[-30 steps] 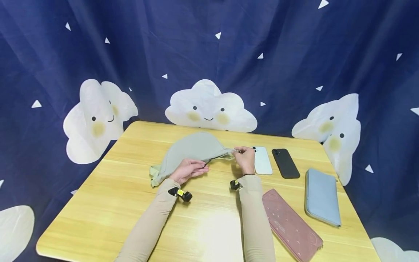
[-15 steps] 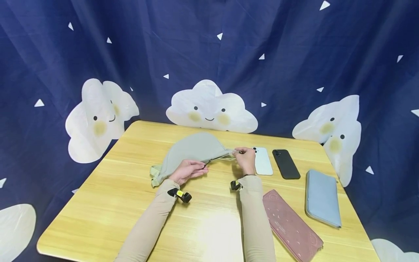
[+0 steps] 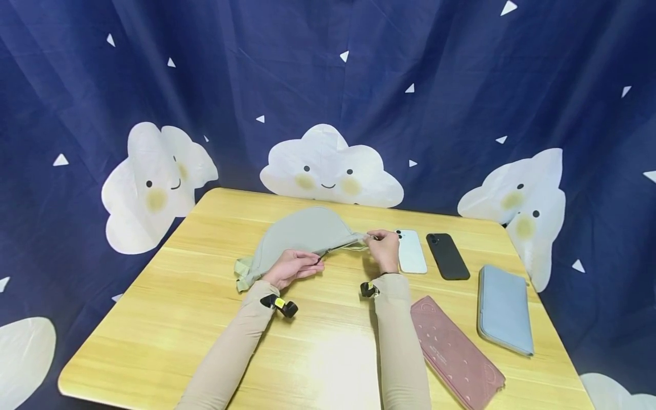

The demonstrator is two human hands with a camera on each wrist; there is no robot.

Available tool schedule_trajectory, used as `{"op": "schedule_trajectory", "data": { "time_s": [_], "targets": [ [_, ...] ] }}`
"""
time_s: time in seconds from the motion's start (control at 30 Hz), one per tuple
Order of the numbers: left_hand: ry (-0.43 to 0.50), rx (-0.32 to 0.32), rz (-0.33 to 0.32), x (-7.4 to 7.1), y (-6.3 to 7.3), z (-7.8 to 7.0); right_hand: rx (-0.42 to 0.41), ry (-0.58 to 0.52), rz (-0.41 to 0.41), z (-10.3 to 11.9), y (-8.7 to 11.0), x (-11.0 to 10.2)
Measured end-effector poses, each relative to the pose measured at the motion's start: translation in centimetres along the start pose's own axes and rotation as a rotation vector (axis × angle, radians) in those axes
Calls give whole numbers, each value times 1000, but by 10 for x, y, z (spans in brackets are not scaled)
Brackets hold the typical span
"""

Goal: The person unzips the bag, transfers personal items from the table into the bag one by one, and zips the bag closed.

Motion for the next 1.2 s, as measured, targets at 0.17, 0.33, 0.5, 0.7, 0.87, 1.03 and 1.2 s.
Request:
{"op": "schedule_trajectory", "data": {
  "time_s": [0.17,0.33,0.5,0.7,0.87,1.03,1.2],
  "targets": [
    [3,-1,-1,-2,0,1,0,4,13,-1,1,0],
    [4,0,-7,-3,1,1,2,3,18,-2,0,0],
    [0,-4,-10,-3,3,0,-5,-4,8,-2,-1,-2],
    [-12,-8,-23,-5,6,0,-10,-8,2,-3,-2,-3],
    [-10,-11,-30,-7,7,0,-13,-14,8,-4,-3,-3],
    [-5,-3,-20,-8,7,2,-12,-32,18,-3,-1,-3],
    [-10,1,-21,-8,8,2,-16,-33,9,-3,-1,-4]
  ]
}}
Point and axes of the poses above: each hand's wrist, its own y-axis away from the middle knuckle, its own x-axis out of the palm, z = x × y, the point moved 5 cm from there along -y, towards the middle knuckle, and after that the axes turned 7 degrees about z, right-handed, at the moved point
